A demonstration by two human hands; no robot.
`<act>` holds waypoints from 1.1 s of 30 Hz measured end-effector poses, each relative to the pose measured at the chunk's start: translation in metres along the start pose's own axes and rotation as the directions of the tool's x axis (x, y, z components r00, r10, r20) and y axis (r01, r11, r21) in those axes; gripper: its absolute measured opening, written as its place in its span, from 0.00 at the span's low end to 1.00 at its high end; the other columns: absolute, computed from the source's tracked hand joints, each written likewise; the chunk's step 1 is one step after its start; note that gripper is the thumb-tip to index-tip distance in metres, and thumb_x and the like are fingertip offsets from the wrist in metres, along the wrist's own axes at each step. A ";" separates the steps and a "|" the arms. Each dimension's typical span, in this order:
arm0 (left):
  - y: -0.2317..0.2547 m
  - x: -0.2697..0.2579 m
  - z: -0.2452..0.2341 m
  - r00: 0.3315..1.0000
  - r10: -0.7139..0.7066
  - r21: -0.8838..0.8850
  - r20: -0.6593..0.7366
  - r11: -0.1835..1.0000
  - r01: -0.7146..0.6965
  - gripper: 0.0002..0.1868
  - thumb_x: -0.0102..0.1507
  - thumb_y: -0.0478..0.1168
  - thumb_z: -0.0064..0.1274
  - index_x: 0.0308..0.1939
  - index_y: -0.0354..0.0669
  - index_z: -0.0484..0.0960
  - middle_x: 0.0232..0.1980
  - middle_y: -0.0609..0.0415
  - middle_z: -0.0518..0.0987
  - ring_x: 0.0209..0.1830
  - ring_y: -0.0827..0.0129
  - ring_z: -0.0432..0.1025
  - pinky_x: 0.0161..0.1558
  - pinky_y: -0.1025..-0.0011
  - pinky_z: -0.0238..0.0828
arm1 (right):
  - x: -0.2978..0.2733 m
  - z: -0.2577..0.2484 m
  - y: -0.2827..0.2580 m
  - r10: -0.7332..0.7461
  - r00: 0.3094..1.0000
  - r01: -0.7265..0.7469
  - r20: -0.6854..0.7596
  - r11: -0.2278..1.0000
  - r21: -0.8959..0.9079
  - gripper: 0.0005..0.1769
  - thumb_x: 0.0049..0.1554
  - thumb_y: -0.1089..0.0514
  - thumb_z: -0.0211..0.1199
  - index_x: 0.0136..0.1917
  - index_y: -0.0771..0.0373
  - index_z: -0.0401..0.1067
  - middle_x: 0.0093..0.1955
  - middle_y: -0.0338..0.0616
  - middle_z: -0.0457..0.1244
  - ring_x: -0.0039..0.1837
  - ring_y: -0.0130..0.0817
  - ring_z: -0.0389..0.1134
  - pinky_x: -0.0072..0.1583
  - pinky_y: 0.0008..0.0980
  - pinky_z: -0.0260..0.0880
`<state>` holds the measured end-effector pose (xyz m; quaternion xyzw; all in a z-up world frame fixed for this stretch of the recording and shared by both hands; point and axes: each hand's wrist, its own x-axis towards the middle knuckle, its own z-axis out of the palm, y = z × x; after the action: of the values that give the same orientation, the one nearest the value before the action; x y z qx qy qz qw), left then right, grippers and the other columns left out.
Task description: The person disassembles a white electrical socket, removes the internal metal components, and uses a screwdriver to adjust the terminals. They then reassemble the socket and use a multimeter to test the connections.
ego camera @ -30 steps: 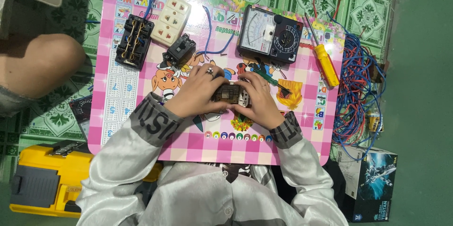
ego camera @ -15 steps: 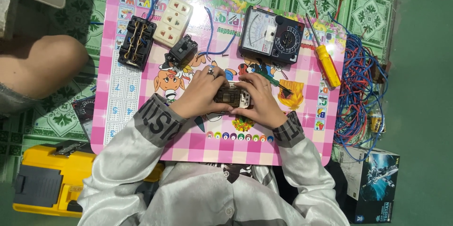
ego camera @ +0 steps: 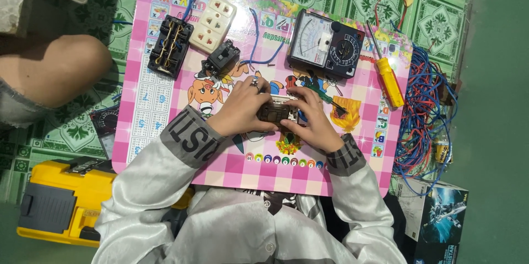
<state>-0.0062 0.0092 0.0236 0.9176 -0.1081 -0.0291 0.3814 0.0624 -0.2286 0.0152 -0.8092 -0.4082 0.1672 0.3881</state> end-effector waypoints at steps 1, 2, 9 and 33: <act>-0.002 0.000 0.003 1.000 -0.002 0.002 -0.002 1.000 0.002 0.29 0.45 0.56 0.74 0.39 0.38 0.85 0.49 0.48 0.72 0.51 0.55 0.63 0.49 0.59 0.59 | 0.001 -0.001 -0.002 -0.003 1.000 0.003 0.001 1.000 0.001 0.20 0.57 0.51 0.72 0.60 0.58 0.74 0.71 0.49 0.56 0.76 0.53 0.52 0.73 0.51 0.49; -0.004 0.000 0.007 1.000 0.004 0.003 -0.003 1.000 -0.004 0.29 0.45 0.56 0.74 0.39 0.38 0.85 0.50 0.49 0.72 0.52 0.55 0.62 0.49 0.59 0.59 | 0.001 -0.001 -0.004 -0.002 1.000 0.002 0.002 1.000 0.021 0.19 0.57 0.51 0.72 0.59 0.58 0.74 0.71 0.49 0.56 0.76 0.53 0.52 0.74 0.51 0.49; -0.005 0.000 0.009 1.000 -0.008 -0.015 -0.013 1.000 0.008 0.28 0.42 0.55 0.76 0.35 0.40 0.85 0.51 0.50 0.72 0.52 0.55 0.62 0.49 0.60 0.59 | 0.001 0.000 -0.009 0.007 1.000 -0.007 -0.004 0.995 0.103 0.19 0.53 0.56 0.75 0.55 0.61 0.74 0.71 0.51 0.57 0.76 0.55 0.54 0.74 0.52 0.54; -0.006 0.001 -0.007 0.971 0.144 -0.266 -0.191 0.945 -0.192 0.24 0.53 0.53 0.71 0.46 0.48 0.82 0.59 0.48 0.73 0.64 0.44 0.62 0.60 0.49 0.58 | -0.013 -0.007 0.013 0.133 0.967 -0.016 -0.219 0.885 0.466 0.21 0.48 0.70 0.76 0.55 0.71 0.76 0.51 0.59 0.71 0.54 0.51 0.74 0.54 0.43 0.78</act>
<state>-0.0037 0.0182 0.0240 0.8401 -0.1481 0.0663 0.5175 0.0658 -0.2467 0.0088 -0.7235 -0.2743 0.1729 0.6095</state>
